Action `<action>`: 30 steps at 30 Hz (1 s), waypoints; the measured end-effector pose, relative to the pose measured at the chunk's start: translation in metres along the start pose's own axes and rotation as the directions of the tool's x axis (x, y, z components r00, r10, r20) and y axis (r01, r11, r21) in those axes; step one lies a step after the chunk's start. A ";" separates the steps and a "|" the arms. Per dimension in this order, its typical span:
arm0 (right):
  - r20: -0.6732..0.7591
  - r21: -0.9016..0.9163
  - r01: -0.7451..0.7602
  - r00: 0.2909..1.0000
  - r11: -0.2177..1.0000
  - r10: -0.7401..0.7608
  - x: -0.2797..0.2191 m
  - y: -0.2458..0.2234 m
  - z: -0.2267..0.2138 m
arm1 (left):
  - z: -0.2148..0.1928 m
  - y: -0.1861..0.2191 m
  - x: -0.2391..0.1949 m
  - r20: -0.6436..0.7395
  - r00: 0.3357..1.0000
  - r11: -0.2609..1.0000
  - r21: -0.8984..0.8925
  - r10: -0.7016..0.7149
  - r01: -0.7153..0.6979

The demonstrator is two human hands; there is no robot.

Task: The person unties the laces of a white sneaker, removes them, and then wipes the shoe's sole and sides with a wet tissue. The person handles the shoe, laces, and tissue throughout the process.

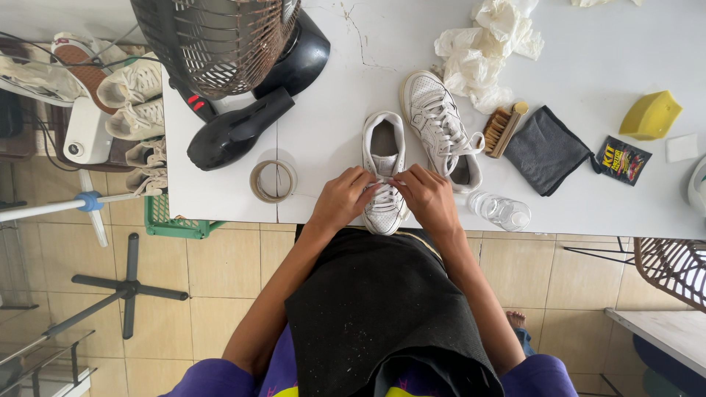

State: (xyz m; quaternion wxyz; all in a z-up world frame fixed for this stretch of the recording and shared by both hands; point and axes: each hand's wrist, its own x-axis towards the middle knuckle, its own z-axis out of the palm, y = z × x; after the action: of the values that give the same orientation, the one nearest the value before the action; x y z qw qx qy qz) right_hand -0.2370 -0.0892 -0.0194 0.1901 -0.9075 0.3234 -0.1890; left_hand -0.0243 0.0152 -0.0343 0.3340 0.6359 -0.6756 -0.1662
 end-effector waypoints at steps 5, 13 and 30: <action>0.027 0.108 -0.167 0.986 0.980 0.165 0.001 -0.006 0.019 | 0.004 -0.011 -0.002 0.129 0.988 0.968 -0.225 -0.081 0.108; 0.338 0.588 -0.472 0.881 0.657 0.331 0.013 0.003 -0.003 | 0.000 -0.023 -0.005 0.189 0.976 0.824 -0.533 -0.104 0.191; 0.457 0.794 -0.284 0.862 0.537 -0.220 0.030 -0.090 -0.199 | -0.145 0.109 0.058 0.314 0.912 0.723 -0.690 0.262 0.030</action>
State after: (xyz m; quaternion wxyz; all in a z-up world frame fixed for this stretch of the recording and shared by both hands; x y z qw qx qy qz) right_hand -0.2615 -0.0888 0.1997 0.6836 -0.7112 0.1471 -0.0719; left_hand -0.0074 0.0025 0.1551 0.4120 0.3776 -0.6589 -0.5035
